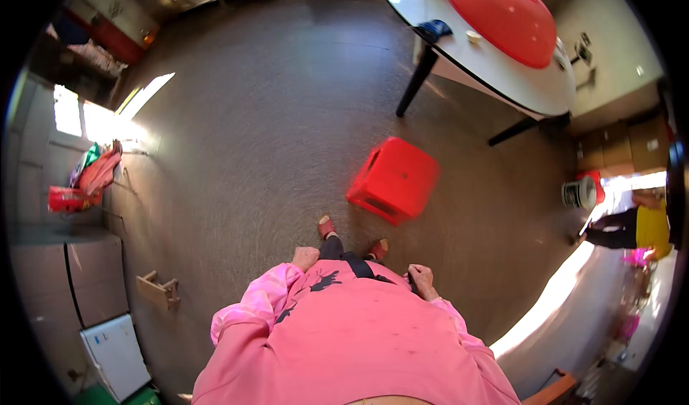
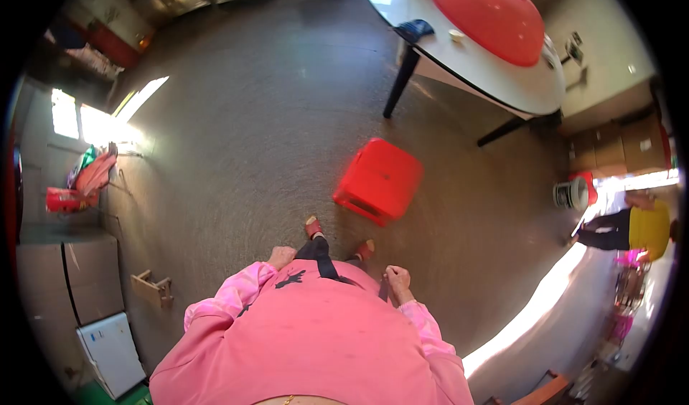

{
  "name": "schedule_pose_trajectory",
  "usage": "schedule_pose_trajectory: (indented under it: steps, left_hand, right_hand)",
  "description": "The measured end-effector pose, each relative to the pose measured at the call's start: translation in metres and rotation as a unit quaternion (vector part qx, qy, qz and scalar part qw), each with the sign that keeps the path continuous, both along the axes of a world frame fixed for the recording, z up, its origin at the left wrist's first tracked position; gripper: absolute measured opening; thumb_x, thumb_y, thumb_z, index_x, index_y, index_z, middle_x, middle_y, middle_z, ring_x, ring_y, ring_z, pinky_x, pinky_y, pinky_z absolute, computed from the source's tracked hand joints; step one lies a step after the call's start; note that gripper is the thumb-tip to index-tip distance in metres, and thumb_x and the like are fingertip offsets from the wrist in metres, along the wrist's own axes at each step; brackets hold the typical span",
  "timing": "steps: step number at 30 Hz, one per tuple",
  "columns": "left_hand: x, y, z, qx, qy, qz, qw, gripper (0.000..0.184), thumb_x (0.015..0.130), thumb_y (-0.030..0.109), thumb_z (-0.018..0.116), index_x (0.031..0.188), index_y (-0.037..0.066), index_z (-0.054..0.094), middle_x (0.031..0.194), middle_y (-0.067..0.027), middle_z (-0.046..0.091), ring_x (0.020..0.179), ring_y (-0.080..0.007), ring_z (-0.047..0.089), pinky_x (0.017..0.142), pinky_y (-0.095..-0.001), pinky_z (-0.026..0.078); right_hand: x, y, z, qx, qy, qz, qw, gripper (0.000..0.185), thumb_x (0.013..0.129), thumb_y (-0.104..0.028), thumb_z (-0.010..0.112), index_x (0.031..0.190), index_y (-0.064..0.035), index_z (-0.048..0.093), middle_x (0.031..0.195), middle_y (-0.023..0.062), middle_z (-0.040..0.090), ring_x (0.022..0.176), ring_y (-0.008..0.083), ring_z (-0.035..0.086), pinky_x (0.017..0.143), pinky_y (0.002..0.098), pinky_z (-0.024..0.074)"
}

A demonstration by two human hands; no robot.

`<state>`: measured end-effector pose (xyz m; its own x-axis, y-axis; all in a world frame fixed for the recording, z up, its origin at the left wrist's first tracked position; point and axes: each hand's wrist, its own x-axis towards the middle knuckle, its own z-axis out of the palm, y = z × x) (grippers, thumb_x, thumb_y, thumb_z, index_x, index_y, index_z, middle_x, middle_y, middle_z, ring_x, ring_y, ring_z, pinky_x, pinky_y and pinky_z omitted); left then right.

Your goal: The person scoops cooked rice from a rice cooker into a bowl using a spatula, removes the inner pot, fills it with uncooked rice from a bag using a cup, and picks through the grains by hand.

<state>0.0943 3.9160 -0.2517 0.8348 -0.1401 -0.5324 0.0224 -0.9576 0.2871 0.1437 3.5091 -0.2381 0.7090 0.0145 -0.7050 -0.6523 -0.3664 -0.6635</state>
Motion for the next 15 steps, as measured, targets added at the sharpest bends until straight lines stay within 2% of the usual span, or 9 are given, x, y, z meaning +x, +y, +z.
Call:
schedule_pose_trajectory:
  steps: [4,7,8,11,14,15]
  left_hand:
    - [0.01,0.044,0.029,0.053,-0.088,0.057,0.993,0.012,0.068,0.019,0.058,0.068,0.009,0.064,0.073,-0.0142,0.064,0.067,-0.0289,0.064,0.055,-0.042,0.049]
    - [0.013,0.08,0.02,0.11,-0.065,0.126,0.984,0.011,0.066,0.017,0.06,0.07,0.008,0.065,0.074,-0.014,0.065,0.07,-0.0289,0.065,0.058,-0.0399,0.049]
    - [-0.002,0.099,0.029,0.111,-0.043,0.17,0.978,0.012,0.066,0.017,0.06,0.071,0.007,0.064,0.076,-0.0149,0.064,0.072,-0.0299,0.064,0.061,-0.0399,0.049]
    - [-0.031,0.156,0.019,0.117,0.023,0.3,0.947,0.014,0.067,0.015,0.059,0.074,0.004,0.063,0.08,-0.0175,0.064,0.079,-0.0329,0.063,0.068,-0.0398,0.049]
    - [-0.065,0.198,0.002,0.093,-0.058,0.388,0.915,0.021,0.068,0.023,0.061,0.076,0.003,0.063,0.084,-0.0193,0.063,0.077,-0.0337,0.063,0.066,-0.0465,0.049]
    - [-0.069,0.204,0.002,0.08,-0.039,0.407,0.909,0.023,0.069,0.024,0.062,0.077,0.003,0.063,0.083,-0.0192,0.063,0.078,-0.0337,0.063,0.067,-0.0457,0.049]
  right_hand:
    - [0.035,0.051,0.019,-0.007,0.016,0.002,1.0,0.021,0.083,-0.015,0.056,0.093,0.0023,0.064,0.07,0.0088,0.063,0.06,0.0142,0.06,0.055,0.0262,0.0489]
    - [0.056,0.084,0.035,-0.03,0.0,0.024,0.999,0.022,0.082,-0.016,0.058,0.093,0.0018,0.065,0.07,0.0079,0.064,0.062,0.0134,0.06,0.056,0.0258,0.0483]
    - [0.05,0.099,0.053,-0.039,-0.008,0.029,0.999,0.023,0.081,-0.017,0.058,0.092,0.0014,0.066,0.071,0.0076,0.064,0.062,0.0132,0.06,0.056,0.0257,0.0481]
    - [0.063,0.119,0.059,-0.069,0.022,0.03,0.997,0.023,0.08,-0.02,0.06,0.091,-0.001,0.068,0.072,0.0065,0.065,0.066,0.0121,0.061,0.057,0.0254,0.0474]
    - [0.075,0.144,0.077,-0.13,-0.012,0.104,0.986,0.02,0.08,-0.02,0.058,0.083,-0.0026,0.068,0.07,0.0076,0.065,0.06,0.0123,0.061,0.054,0.026,0.0481]
    - [0.079,0.146,0.077,-0.146,-0.023,0.13,0.98,0.02,0.081,-0.019,0.057,0.079,-0.0025,0.068,0.068,0.0088,0.065,0.057,0.0126,0.062,0.052,0.0253,0.0486]
